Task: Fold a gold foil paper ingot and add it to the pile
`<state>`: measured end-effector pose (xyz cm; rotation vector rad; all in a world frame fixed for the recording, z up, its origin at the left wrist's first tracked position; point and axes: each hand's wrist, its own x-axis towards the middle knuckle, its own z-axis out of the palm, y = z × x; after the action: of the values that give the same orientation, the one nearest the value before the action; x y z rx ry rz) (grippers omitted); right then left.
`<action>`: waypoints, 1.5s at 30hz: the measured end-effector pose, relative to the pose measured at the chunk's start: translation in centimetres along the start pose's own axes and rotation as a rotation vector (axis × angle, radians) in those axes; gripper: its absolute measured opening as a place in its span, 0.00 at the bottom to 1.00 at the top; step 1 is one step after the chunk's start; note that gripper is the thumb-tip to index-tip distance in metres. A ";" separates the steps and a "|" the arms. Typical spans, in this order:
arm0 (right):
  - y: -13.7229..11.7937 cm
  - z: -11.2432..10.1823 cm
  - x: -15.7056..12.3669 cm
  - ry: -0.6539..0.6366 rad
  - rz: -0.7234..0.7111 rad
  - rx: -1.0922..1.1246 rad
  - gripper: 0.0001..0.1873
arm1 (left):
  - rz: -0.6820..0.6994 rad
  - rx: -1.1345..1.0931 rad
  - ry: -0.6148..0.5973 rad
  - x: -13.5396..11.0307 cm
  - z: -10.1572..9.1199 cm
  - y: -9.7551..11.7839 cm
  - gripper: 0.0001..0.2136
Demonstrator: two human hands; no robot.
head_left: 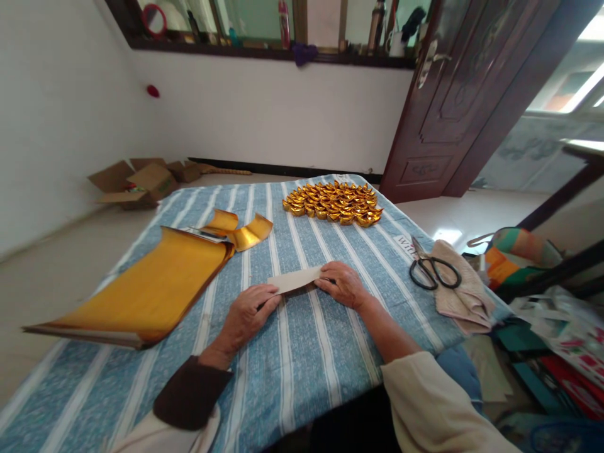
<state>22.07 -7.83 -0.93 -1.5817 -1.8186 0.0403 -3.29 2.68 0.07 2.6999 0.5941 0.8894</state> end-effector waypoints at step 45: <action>0.3 1.0 -1.7 0.046 0.067 0.158 0.14 | -0.102 -0.024 0.120 -1.2 0.1 2.6 0.11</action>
<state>21.78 -8.77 -2.65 -1.5193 -1.6836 0.1736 -3.33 -0.18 0.28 2.5834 0.7339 1.0303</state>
